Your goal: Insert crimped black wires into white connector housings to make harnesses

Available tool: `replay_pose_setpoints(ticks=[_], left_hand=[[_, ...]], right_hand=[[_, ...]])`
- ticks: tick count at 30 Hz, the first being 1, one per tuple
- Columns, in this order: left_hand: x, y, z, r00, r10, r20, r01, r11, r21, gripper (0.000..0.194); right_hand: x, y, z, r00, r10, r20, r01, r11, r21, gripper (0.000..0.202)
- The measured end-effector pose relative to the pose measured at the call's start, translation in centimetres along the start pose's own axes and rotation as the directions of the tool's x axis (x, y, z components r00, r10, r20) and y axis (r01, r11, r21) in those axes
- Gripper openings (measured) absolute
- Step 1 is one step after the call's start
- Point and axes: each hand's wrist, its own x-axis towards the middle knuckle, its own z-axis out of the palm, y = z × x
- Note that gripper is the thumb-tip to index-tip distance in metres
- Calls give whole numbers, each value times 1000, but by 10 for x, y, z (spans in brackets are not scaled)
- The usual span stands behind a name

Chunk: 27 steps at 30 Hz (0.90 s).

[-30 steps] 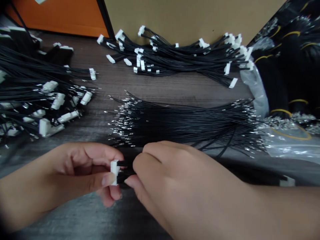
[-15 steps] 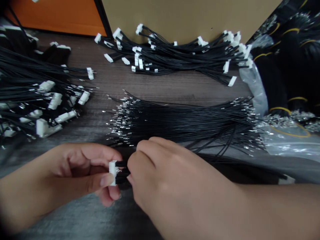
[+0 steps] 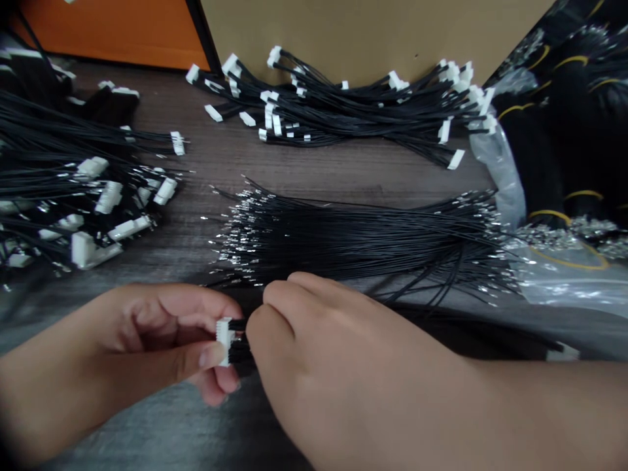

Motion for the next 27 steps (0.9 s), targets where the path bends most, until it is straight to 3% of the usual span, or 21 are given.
replay_pose_setpoints(ticks=[5, 17, 21, 27], left_hand=[[-3, -2, 0, 999, 50, -17, -49, 995, 90, 9], [-2, -3, -1, 999, 49, -24, -48, 998, 39, 9], [-3, -2, -2, 996, 83, -21, -82, 995, 65, 12], [-2, -5, -3, 995, 92, -24, -91, 995, 44, 15]], right_hand=[[0, -1, -1, 999, -35, -4, 35, 997, -66, 22], [1, 2, -1, 1000, 1, 1, -1, 1000, -18, 17], [2, 5, -1, 999, -31, 14, 31, 999, 36, 30], [1, 3, 0, 994, 113, 4, -111, 975, 194, 40]])
